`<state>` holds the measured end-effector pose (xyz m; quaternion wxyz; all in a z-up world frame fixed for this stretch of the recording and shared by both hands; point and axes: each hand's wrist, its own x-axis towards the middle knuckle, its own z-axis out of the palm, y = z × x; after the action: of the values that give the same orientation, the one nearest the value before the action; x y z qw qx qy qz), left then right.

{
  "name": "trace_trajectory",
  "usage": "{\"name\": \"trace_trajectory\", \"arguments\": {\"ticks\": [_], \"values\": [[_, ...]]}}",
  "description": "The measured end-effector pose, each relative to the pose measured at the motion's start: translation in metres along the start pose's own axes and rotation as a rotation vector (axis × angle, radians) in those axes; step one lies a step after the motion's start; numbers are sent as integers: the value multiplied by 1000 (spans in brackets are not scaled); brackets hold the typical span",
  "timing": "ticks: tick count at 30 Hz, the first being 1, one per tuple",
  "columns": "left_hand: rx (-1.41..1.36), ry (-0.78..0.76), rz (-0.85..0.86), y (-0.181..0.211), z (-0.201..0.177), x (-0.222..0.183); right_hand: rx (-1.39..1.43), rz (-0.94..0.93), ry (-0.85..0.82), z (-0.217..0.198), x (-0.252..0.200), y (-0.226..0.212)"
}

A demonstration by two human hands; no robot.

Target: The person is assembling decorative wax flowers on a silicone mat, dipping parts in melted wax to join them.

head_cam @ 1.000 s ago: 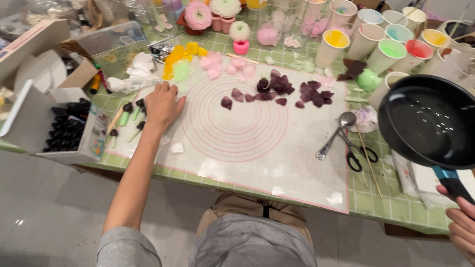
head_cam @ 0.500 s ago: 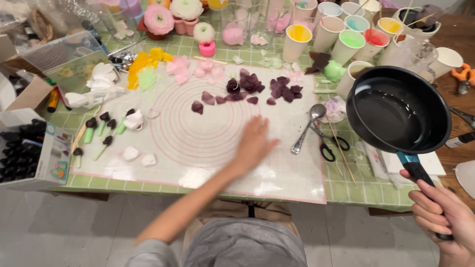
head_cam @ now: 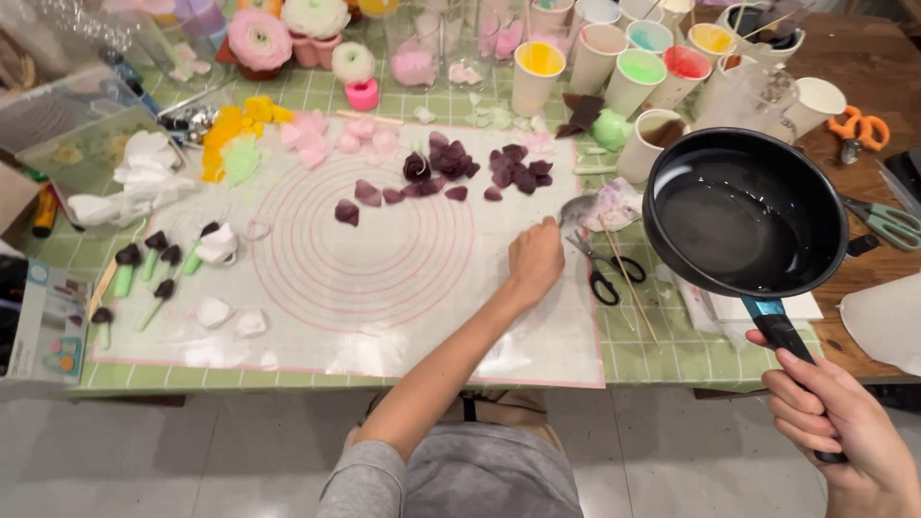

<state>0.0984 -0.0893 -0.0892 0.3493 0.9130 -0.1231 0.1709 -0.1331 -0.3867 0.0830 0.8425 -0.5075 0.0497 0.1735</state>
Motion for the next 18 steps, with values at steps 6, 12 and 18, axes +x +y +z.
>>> {"name": "trace_trajectory", "arguments": {"ticks": [6,12,18], "values": [[-604,40,-171,-66,-28,23,1,39,-38,12,20,14],[-924,-84,-392,-114,-206,-48,-225,183,160,50,39,27],[-817,40,-573,-130,-319,-110,-261,250,78,87,71,53]]}}
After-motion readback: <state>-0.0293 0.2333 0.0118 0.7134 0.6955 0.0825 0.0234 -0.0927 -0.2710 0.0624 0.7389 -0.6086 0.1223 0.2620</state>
